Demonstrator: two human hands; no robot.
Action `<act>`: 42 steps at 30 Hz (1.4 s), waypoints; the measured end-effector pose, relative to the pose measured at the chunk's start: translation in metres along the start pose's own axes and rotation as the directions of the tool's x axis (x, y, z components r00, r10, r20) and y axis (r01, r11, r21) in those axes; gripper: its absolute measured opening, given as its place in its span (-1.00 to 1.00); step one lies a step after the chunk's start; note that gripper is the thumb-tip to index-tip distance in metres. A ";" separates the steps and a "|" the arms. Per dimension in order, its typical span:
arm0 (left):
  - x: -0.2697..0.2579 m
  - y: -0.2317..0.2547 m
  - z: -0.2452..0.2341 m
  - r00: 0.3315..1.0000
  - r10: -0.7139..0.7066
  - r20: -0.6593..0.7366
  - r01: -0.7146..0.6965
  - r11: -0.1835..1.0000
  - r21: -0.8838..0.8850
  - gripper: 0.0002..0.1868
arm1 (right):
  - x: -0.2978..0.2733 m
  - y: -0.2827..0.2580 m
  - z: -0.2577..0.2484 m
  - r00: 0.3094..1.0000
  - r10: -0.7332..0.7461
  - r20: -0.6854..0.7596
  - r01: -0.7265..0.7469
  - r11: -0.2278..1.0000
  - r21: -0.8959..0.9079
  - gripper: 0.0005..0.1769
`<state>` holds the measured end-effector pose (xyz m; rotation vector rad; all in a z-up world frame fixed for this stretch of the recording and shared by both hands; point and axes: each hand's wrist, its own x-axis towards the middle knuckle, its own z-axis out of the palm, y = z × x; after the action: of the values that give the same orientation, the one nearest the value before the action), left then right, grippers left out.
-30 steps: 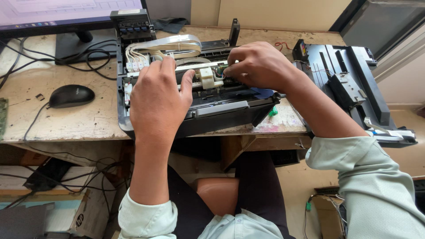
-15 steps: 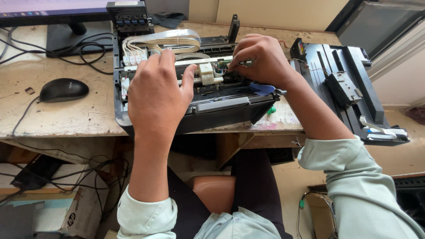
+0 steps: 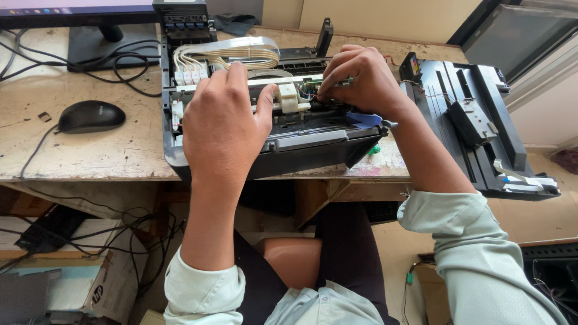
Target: The person uses a screwdriver to remove screws and disassemble a printer. They remove internal components, including a circuit board and a plastic housing, then reassemble the printer by placing the top cover back on and securing it.
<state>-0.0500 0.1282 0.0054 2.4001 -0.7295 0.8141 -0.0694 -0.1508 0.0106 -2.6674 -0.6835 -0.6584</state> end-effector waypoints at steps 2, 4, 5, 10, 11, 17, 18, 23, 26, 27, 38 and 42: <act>0.000 -0.001 0.000 1.000 0.012 -0.019 -0.012 1.000 0.011 -0.53 | 0.001 0.001 0.001 1.000 0.010 -0.013 -0.010 1.000 0.005 -0.80; -0.001 -0.001 0.001 1.000 0.018 -0.025 -0.018 1.000 0.008 -0.54 | 0.000 0.002 0.003 0.999 0.040 -0.023 -0.039 0.999 0.022 -0.80; -0.001 -0.001 0.001 1.000 0.016 -0.026 -0.016 1.000 0.002 -0.54 | -0.001 0.002 0.003 0.997 0.071 -0.025 -0.070 0.997 0.026 -0.79; -0.002 -0.002 0.001 0.999 0.010 -0.039 -0.010 1.000 -0.004 -0.55 | -0.003 0.000 0.001 0.998 0.058 -0.039 -0.060 0.997 -0.056 -0.80; -0.002 -0.002 0.001 0.999 0.015 -0.047 -0.015 1.000 -0.001 -0.55 | -0.003 0.000 0.001 0.998 0.048 -0.040 -0.051 0.995 -0.088 -0.81; -0.002 -0.002 0.001 0.999 0.010 -0.041 -0.010 1.000 -0.006 -0.56 | -0.002 -0.001 -0.001 0.999 -0.030 -0.022 0.026 0.988 -0.152 -0.85; -0.002 -0.002 0.001 0.999 0.009 -0.044 -0.009 1.000 -0.007 -0.56 | -0.001 -0.001 -0.001 0.999 -0.036 -0.024 0.033 0.991 -0.131 -0.85; -0.002 -0.001 0.000 1.000 -0.010 -0.006 0.010 1.000 0.009 -0.55 | 0.000 -0.003 -0.001 0.999 -0.024 -0.031 0.022 0.998 -0.063 -0.85; -0.001 0.002 -0.002 1.000 -0.003 -0.014 0.004 1.000 0.026 -0.54 | -0.001 -0.004 -0.003 0.999 0.033 -0.017 -0.033 0.999 -0.003 -0.86; -0.001 0.003 -0.003 0.999 0.008 -0.032 -0.007 0.999 0.036 -0.54 | 0.000 -0.004 -0.003 0.998 0.068 -0.006 -0.068 0.998 0.012 -0.87; 0.000 0.013 -0.012 0.999 -0.046 0.028 0.045 0.999 0.026 -0.58 | -0.002 0.002 0.000 0.972 0.229 -0.053 -0.223 0.970 0.096 -0.63; 0.000 0.016 -0.012 0.998 -0.055 0.041 0.052 0.997 0.061 -0.57 | -0.001 0.008 0.002 0.963 0.266 -0.037 -0.262 0.961 0.091 -0.56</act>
<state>-0.0640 0.1237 0.0181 2.4862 -0.6635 0.7751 -0.0649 -0.1573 0.0065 -2.5900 -0.3245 -0.6034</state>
